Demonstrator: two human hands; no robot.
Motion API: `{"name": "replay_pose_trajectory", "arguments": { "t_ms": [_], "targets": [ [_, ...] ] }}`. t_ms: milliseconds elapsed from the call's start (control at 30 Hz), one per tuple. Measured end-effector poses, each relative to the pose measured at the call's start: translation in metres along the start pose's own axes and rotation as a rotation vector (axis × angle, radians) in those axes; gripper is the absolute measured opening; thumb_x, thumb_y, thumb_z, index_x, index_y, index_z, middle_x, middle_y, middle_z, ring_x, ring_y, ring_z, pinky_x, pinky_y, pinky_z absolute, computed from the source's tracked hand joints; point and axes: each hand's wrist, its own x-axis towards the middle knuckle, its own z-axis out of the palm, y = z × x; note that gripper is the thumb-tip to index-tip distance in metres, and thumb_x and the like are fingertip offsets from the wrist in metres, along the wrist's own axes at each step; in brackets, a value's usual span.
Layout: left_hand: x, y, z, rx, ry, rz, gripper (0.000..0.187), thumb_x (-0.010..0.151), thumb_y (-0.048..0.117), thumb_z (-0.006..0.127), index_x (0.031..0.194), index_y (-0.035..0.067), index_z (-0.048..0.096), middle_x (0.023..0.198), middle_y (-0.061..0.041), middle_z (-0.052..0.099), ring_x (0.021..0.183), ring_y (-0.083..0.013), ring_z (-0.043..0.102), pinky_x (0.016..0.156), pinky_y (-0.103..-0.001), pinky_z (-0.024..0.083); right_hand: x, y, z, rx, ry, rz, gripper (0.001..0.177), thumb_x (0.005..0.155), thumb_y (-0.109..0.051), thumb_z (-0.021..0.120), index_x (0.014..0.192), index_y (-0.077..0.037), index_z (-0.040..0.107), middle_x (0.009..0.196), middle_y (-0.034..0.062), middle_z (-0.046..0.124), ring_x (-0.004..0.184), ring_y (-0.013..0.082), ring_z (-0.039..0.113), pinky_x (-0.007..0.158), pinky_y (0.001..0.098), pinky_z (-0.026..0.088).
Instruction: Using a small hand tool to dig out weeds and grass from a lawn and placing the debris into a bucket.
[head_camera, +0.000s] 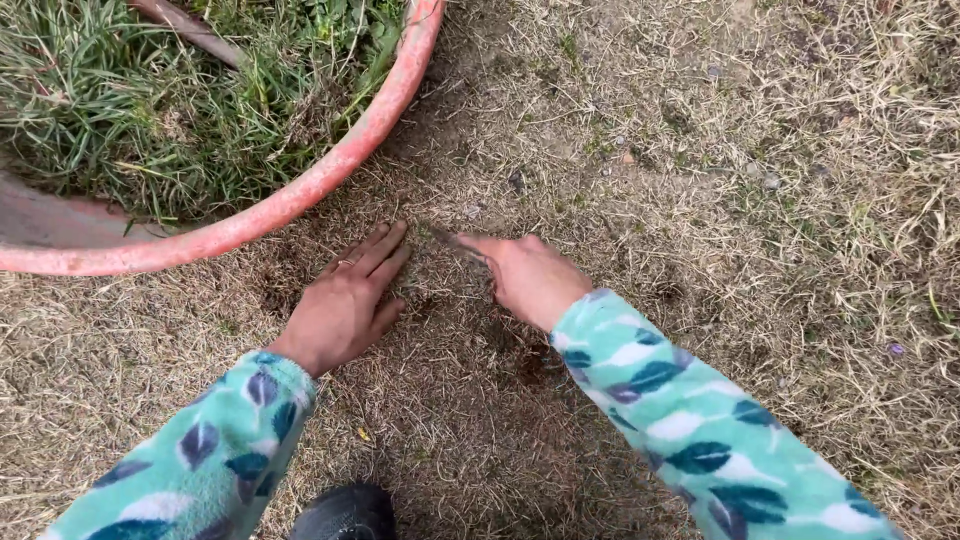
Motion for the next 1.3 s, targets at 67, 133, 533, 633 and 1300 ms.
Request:
{"name": "replay_pose_trajectory", "arguments": {
  "t_ms": [67,133,533,633,1300],
  "targets": [
    [0.001,-0.001,-0.001,0.009,-0.009,0.032,0.068,0.091,0.030,0.062,0.151,0.006,0.042,0.167,-0.013,0.025,0.153,-0.0311,0.025,0.119,-0.055,0.030,0.005,-0.016,-0.020,-0.288,-0.095,-0.017,0.053,0.098,0.006,0.045,0.147,-0.014,0.051,0.109,0.0265,0.070,0.067,0.0229,0.071,0.060,0.0348,0.058],
    [0.003,-0.003,-0.001,0.002,-0.010,0.031,0.068,0.090,0.030,0.062,0.151,0.006,0.042,0.168,-0.013,0.025,0.153,-0.0307,0.025,0.119,-0.055,0.030,0.034,-0.017,-0.029,-0.447,-0.097,-0.074,0.048,0.098,0.005,0.046,0.140,-0.016,0.057,0.103,0.0220,0.072,0.068,0.0225,0.072,0.061,0.0351,0.059],
    [0.005,-0.005,0.004,0.020,-0.003,0.019,0.068,0.088,0.030,0.065,0.149,0.007,0.045,0.166,-0.013,0.031,0.152,-0.0307,0.030,0.117,-0.055,0.034,0.055,-0.007,-0.058,-0.447,-0.210,-0.180,0.041,0.100,-0.003,0.049,0.136,-0.016,0.062,0.108,0.0164,0.073,0.073,0.0237,0.069,0.068,0.0343,0.056],
    [0.007,-0.009,0.008,0.054,-0.006,0.037,0.068,0.089,0.033,0.063,0.149,0.008,0.045,0.165,-0.013,0.031,0.152,-0.0311,0.030,0.118,-0.054,0.034,0.032,0.015,-0.019,-0.157,-0.063,-0.177,0.043,0.101,0.000,0.044,0.139,-0.011,0.059,0.114,0.0228,0.071,0.066,0.0262,0.070,0.062,0.0315,0.056],
    [0.037,-0.005,0.019,0.108,0.146,-0.098,0.053,0.095,0.027,0.060,0.147,0.020,0.050,0.137,-0.003,0.059,0.131,-0.0263,0.057,0.099,-0.052,0.055,-0.020,0.037,0.087,1.056,0.069,0.211,0.049,0.105,-0.011,0.043,0.154,-0.017,0.040,0.066,0.0092,0.062,0.041,0.0070,0.045,0.033,0.0162,0.038]
  ]
}}
